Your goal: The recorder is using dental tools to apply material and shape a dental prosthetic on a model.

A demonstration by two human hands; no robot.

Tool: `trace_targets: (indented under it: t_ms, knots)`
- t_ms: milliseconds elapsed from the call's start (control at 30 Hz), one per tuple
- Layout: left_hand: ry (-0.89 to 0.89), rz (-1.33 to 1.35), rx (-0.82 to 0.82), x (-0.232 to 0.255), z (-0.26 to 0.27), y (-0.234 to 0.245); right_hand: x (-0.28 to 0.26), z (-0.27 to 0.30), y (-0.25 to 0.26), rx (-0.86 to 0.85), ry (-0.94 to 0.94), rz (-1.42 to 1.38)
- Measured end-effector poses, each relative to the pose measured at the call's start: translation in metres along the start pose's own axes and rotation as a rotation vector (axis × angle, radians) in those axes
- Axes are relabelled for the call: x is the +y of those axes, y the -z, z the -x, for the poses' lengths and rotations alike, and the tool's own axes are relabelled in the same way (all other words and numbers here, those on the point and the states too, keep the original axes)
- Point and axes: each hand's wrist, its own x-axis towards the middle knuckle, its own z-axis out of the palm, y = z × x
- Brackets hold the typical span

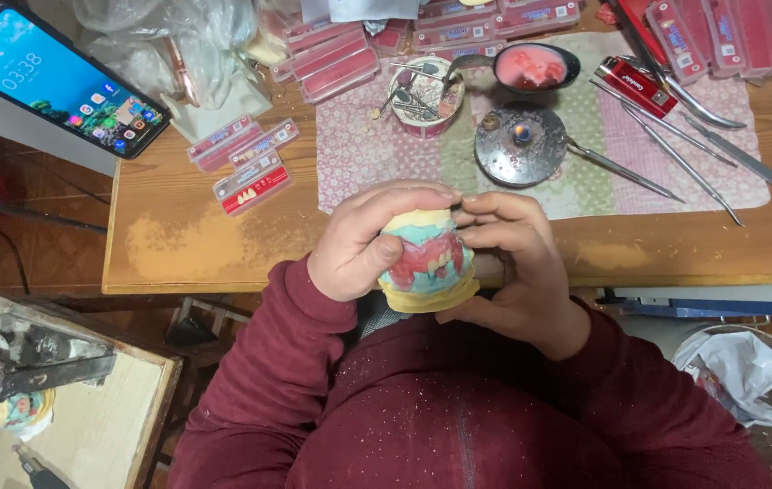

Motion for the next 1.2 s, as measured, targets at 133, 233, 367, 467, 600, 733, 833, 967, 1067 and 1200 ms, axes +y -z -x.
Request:
trace_targets:
  t_ms: [133, 233, 367, 467, 600, 733, 833, 967, 1067, 1200]
  knots:
    - [-0.006, 0.008, 0.0, 0.002, 0.0, 0.0, 0.001, -0.002, -0.001, 0.007, 0.066, -0.025]
    - [-0.018, 0.006, 0.006, 0.002, 0.0, -0.001, 0.003, -0.002, 0.0, -0.026, 0.082, -0.066]
    - [-0.051, -0.004, 0.018, -0.001, 0.001, -0.002, 0.0, -0.005, 0.005, -0.095, 0.033, -0.071]
    - [-0.035, -0.015, 0.017, 0.003, 0.001, -0.001, 0.0, -0.004, 0.005, -0.111, 0.017, -0.082]
    - [-0.044, -0.028, 0.025, 0.002, 0.002, -0.001, 0.003, 0.001, 0.001, -0.116, 0.002, -0.178]
    - [-0.053, -0.042, 0.033, 0.0, 0.003, -0.001, 0.004, 0.002, -0.001, -0.099, 0.01, -0.212]
    - [-0.056, -0.042, 0.032, 0.001, 0.004, -0.001, 0.002, 0.0, -0.001, -0.081, 0.036, -0.139]
    - [-0.087, -0.042, 0.026, 0.002, 0.003, 0.0, 0.0, 0.0, 0.001, -0.071, 0.008, -0.131]
    - [-0.087, -0.046, 0.02, 0.003, 0.003, 0.001, -0.008, -0.007, 0.007, -0.106, 0.007, -0.105]
    - [-0.088, -0.04, 0.009, 0.006, 0.001, 0.002, -0.019, -0.018, 0.013, -0.136, 0.022, 0.089]
